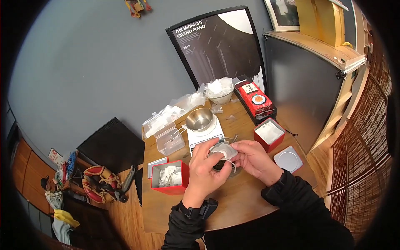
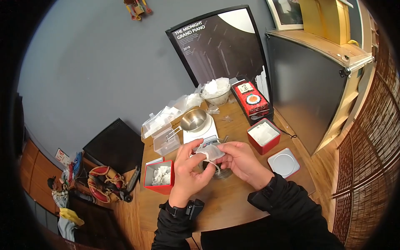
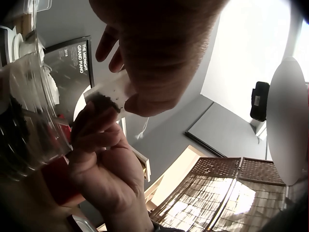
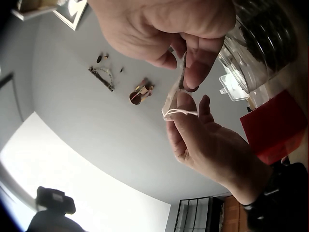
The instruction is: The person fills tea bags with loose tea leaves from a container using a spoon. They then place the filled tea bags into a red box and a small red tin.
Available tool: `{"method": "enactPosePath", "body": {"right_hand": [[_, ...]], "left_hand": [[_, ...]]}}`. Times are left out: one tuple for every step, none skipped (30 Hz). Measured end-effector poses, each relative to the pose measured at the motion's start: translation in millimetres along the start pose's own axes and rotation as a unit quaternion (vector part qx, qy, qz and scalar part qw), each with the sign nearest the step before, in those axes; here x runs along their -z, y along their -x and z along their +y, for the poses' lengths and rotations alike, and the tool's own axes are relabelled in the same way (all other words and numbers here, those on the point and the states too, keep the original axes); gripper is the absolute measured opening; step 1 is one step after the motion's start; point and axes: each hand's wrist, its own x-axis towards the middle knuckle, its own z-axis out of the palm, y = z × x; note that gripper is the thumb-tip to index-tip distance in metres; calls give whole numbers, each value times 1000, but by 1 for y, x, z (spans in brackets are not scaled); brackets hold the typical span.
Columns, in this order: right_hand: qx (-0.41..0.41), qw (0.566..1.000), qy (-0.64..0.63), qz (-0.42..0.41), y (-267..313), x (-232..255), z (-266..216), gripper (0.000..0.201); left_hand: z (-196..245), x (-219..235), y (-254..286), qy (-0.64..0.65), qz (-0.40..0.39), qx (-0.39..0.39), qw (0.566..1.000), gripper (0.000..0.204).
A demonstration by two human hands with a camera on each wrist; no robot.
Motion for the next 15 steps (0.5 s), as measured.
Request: {"method": "enactPosePath", "body": {"right_hand": [[0, 1000, -1, 0, 1, -2, 0, 20], [2, 1000, 1, 6, 2, -5, 0, 18], [4, 1000, 2, 13, 2, -6, 0, 17], [4, 1000, 2, 13, 1, -3, 1, 17], [0, 1000, 1, -6, -1, 2, 3, 19], [-4, 1000, 1, -25, -2, 4, 4, 23], [-5, 1000, 1, -26, -1, 1, 2, 23], [-4, 1000, -1, -19, 3, -4, -1, 26], [-3, 1000, -4, -10, 5, -7, -3, 29], [-3, 1000, -5, -9, 6, -7, -3, 29], [-1, 1000, -12, -15, 6, -7, -3, 33], [1, 1000, -19, -23, 6, -7, -3, 36], [0, 1000, -19, -24, 6, -8, -3, 36], [5, 999, -13, -34, 6, -7, -4, 37], [9, 999, -7, -43, 7, -7, -4, 39]], "left_hand": [[1, 0, 0, 0, -2, 14, 1000, 22], [2, 0, -1, 1, -4, 29, 1000, 22], [3, 0, -3, 1, -5, 29, 1000, 22], [4, 0, -5, 7, -7, 40, 999, 21], [5, -1, -6, 12, -8, 51, 999, 20], [4, -3, -4, 12, -8, 51, 999, 20], [2, -7, 0, 32, 27, 83, 996, 17], [1, -8, 1, 53, 61, 114, 990, 14], [1, -8, 0, 54, 60, 114, 990, 14], [5, -5, -3, 75, 36, 149, 985, 11], [6, -2, -4, 95, 13, 184, 978, 10], [4, -2, -2, 95, 14, 185, 978, 10], [-1, -3, -1, 116, 39, 193, 974, 9], [-4, -4, -1, 137, 63, 200, 968, 9], [-3, -5, -1, 138, 61, 200, 968, 9]]}}
